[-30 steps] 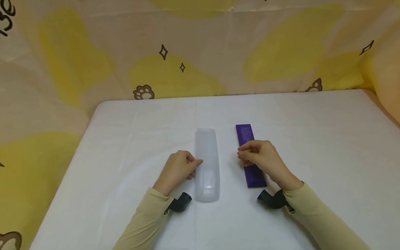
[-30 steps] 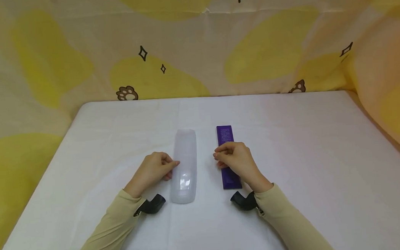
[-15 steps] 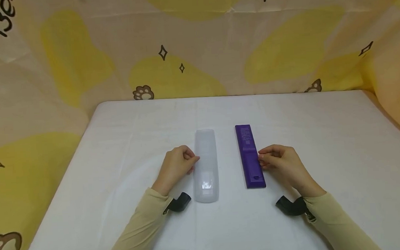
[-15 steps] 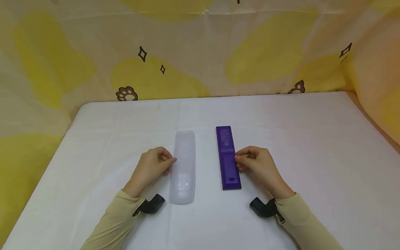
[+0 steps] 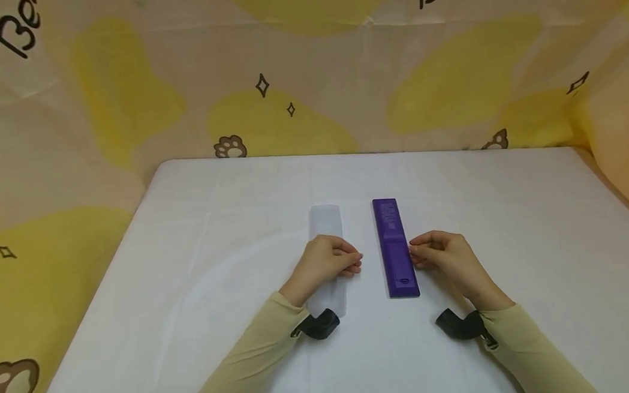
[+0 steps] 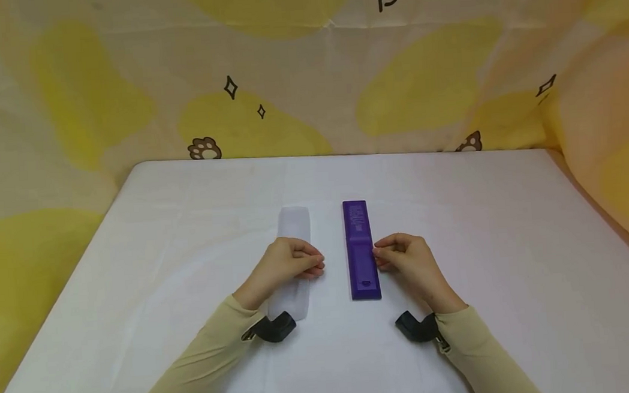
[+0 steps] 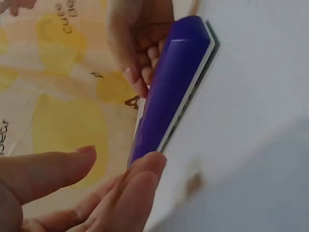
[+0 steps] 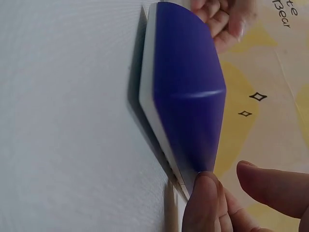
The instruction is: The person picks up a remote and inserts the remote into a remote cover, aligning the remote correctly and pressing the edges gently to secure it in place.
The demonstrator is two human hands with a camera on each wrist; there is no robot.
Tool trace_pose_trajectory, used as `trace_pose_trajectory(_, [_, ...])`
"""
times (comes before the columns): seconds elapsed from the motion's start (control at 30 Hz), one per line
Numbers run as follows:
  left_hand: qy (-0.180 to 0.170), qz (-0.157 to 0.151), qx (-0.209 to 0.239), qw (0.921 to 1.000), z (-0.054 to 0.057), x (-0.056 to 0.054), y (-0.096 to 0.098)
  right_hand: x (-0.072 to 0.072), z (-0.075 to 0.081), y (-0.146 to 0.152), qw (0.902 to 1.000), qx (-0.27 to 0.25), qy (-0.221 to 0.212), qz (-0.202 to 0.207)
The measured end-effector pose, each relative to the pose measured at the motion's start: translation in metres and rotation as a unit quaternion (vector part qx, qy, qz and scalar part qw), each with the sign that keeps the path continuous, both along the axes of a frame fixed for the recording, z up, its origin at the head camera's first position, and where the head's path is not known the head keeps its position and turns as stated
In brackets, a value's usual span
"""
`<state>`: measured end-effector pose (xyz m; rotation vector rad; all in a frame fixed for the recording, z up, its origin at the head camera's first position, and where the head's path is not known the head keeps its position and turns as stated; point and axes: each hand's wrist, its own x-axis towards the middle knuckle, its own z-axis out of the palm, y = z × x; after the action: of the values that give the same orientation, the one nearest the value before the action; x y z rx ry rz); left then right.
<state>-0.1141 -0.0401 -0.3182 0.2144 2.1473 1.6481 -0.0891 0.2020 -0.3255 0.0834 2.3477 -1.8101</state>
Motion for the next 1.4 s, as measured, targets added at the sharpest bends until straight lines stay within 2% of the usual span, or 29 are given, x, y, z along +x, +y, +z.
trace_pose_trajectory(0.17, [0.003, -0.011, -0.048, 0.9988, 0.001, -0.004, 0.026, 0.001, -0.002, 0.002, 1.0000, 0.007, -0.001, -0.001])
trace_pose_trajectory(0.33, [0.005, -0.014, -0.075, 0.9971, -0.002, -0.007, 0.038, 0.001, -0.003, 0.004, 0.9997, 0.021, -0.004, 0.008])
trace_pose_trajectory(0.63, [0.005, -0.014, -0.067, 0.9977, -0.006, -0.009, 0.044, -0.001, -0.004, 0.004, 0.9990, 0.039, -0.006, 0.020])
trace_pose_trajectory(0.97, [0.022, -0.019, -0.083, 0.9961, -0.007, -0.010, 0.049, 0.002, -0.002, 0.000, 0.9966, 0.079, -0.003, 0.024])
trace_pose_trajectory(1.13, [0.030, -0.032, -0.084, 0.9955, -0.007, -0.010, 0.047, 0.002, -0.002, 0.000, 0.9948, 0.099, -0.001, 0.023])
trace_pose_trajectory(1.4, [0.057, -0.061, -0.109, 0.9905, -0.007, -0.009, 0.047, 0.001, -0.002, -0.001, 0.9957, 0.088, -0.021, 0.020])
